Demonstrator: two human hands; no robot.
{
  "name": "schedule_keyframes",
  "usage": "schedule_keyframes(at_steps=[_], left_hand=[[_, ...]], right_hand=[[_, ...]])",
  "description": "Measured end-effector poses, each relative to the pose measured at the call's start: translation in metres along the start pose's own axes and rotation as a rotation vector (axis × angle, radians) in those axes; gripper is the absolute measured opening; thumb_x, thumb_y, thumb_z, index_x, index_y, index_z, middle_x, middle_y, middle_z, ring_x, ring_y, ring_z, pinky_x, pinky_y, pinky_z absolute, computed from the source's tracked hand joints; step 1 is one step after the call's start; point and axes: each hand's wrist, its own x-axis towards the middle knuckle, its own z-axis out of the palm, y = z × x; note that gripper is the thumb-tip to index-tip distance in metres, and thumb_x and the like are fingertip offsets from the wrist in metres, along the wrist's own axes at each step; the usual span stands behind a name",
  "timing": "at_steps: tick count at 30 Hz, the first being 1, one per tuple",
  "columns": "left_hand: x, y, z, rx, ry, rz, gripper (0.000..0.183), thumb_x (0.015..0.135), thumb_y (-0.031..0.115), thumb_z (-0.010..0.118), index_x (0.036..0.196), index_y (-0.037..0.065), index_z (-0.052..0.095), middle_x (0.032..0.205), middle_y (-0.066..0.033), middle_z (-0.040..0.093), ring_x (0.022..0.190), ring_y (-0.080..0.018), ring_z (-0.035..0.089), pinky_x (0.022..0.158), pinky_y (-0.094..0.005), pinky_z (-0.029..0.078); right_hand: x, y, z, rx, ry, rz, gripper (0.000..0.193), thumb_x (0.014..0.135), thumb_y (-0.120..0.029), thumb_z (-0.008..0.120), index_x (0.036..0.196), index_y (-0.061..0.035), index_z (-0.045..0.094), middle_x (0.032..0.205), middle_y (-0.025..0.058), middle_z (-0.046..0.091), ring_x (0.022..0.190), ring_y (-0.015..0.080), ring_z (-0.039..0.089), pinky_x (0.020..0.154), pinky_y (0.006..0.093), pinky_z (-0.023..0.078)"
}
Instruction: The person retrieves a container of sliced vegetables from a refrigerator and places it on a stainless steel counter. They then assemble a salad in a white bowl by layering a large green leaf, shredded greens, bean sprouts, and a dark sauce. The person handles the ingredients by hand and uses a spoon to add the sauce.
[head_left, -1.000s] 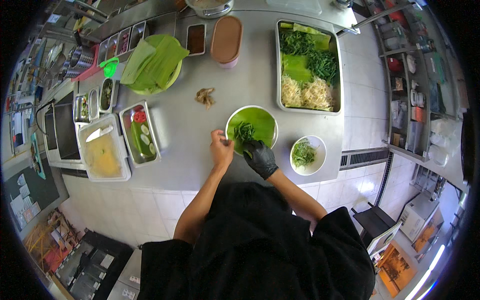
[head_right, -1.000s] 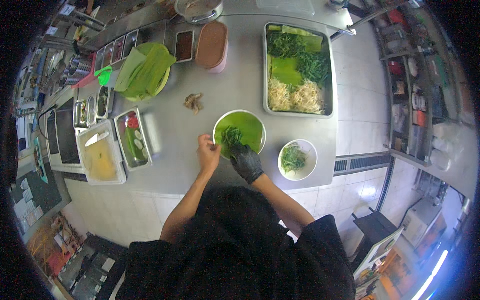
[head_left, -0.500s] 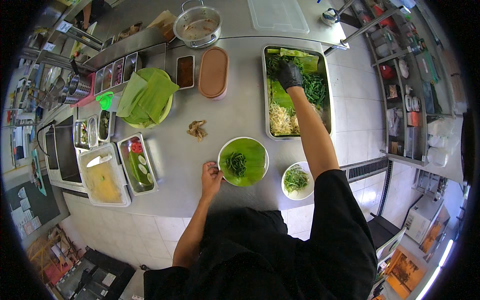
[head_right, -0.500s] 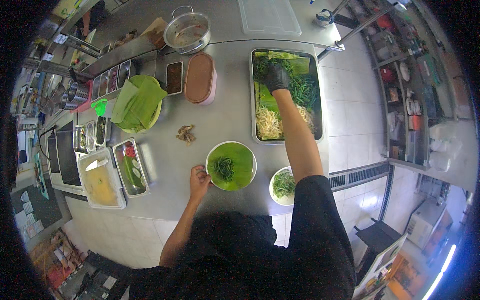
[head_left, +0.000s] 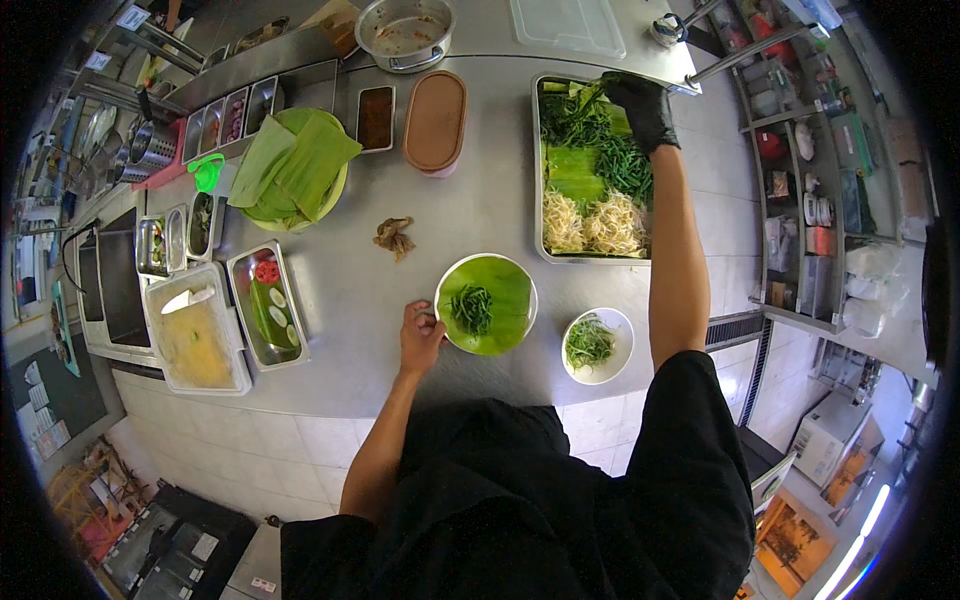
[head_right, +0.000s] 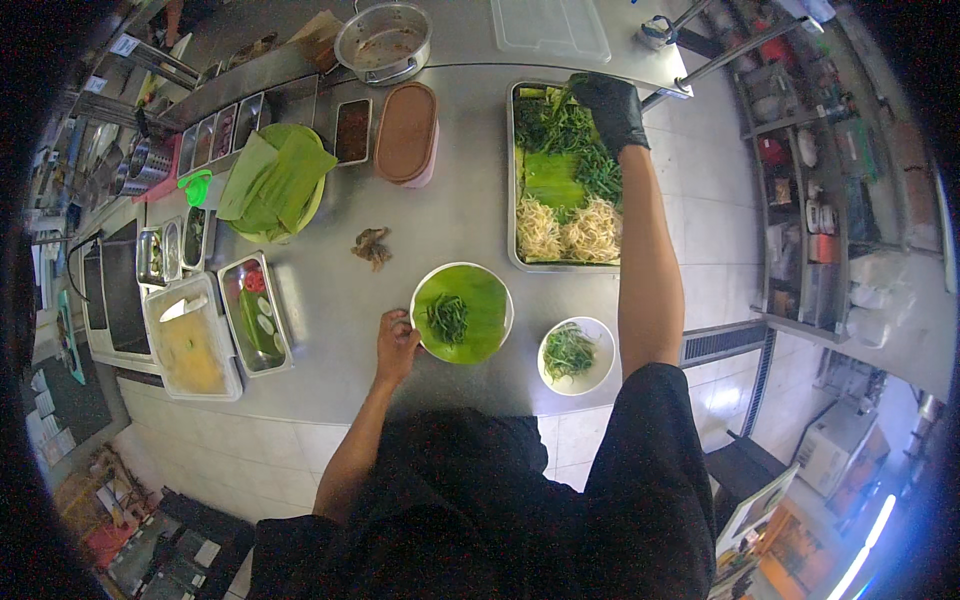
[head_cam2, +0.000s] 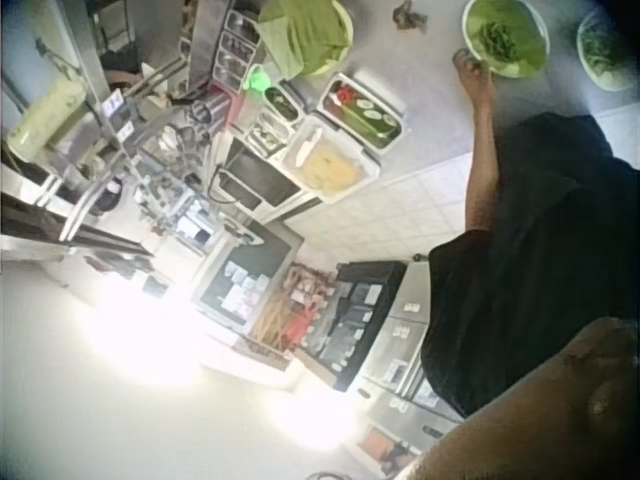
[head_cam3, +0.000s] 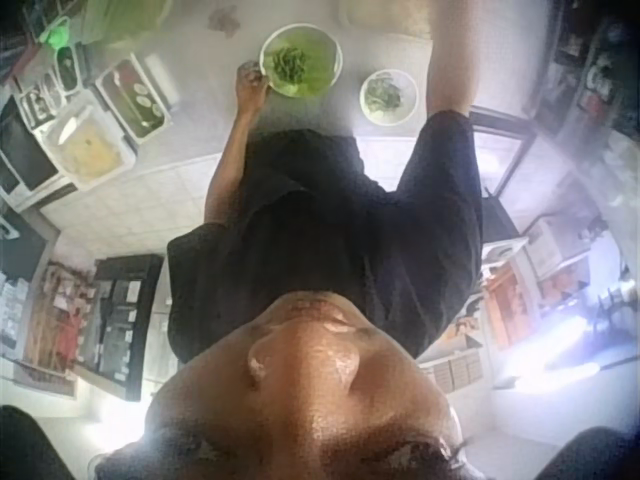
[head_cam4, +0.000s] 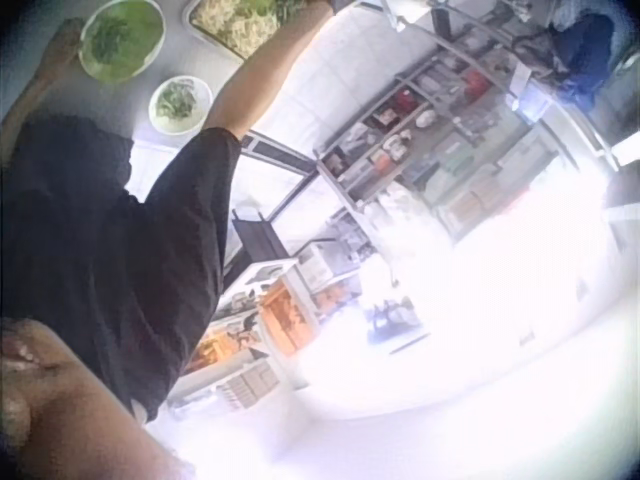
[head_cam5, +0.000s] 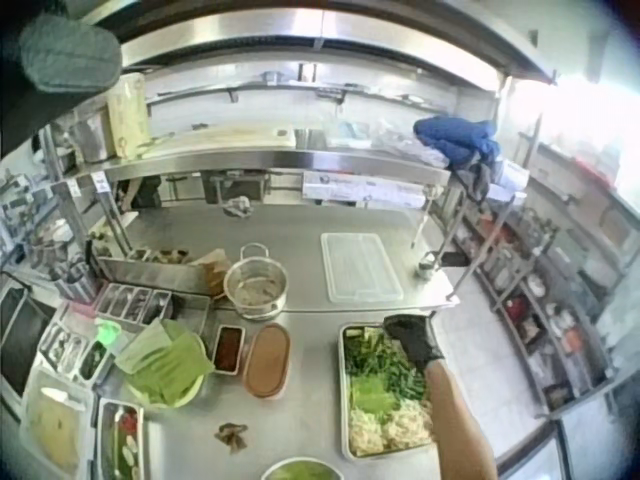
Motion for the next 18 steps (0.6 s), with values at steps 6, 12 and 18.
schedule_keyframes(at_steps=[6,12,18], left_hand=[[-0.001,0.004,0.003,0.013,0.016,0.075,0.044,0.088,0.001,0.064,0.127,-0.001,0.041,0.086,-0.0124,0.067,0.068,-0.0141,0.066,0.058,-0.0268,0.057],[-0.002,-0.005,-0.002,0.022,0.03,0.134,0.044,0.087,0.0,0.065,0.125,-0.002,0.043,0.084,-0.0117,0.067,0.068,-0.0143,0.066,0.058,-0.0272,0.058],[0.0,-0.006,0.0,0.012,0.013,0.14,0.042,0.088,0.002,0.066,0.124,-0.002,0.044,0.083,-0.0114,0.067,0.069,-0.0145,0.067,0.057,-0.0274,0.058]], right_hand=[[-0.005,-0.042,-0.048,0.112,-0.05,-0.072,0.024,0.09,-0.01,0.065,0.111,-0.0007,0.073,0.106,0.0091,0.074,0.093,0.0153,0.068,0.086,0.0314,0.054],[-0.048,-0.161,-0.074,0.091,-0.061,-0.187,0.03,0.091,-0.016,0.07,0.116,0.0013,0.07,0.107,0.0074,0.072,0.097,0.0148,0.066,0.09,0.0298,0.051],[-0.079,-0.222,-0.139,0.358,0.007,-0.097,0.03,0.095,-0.01,0.061,0.12,0.0056,0.065,0.121,0.0163,0.067,0.107,0.0207,0.065,0.098,0.0338,0.051]])
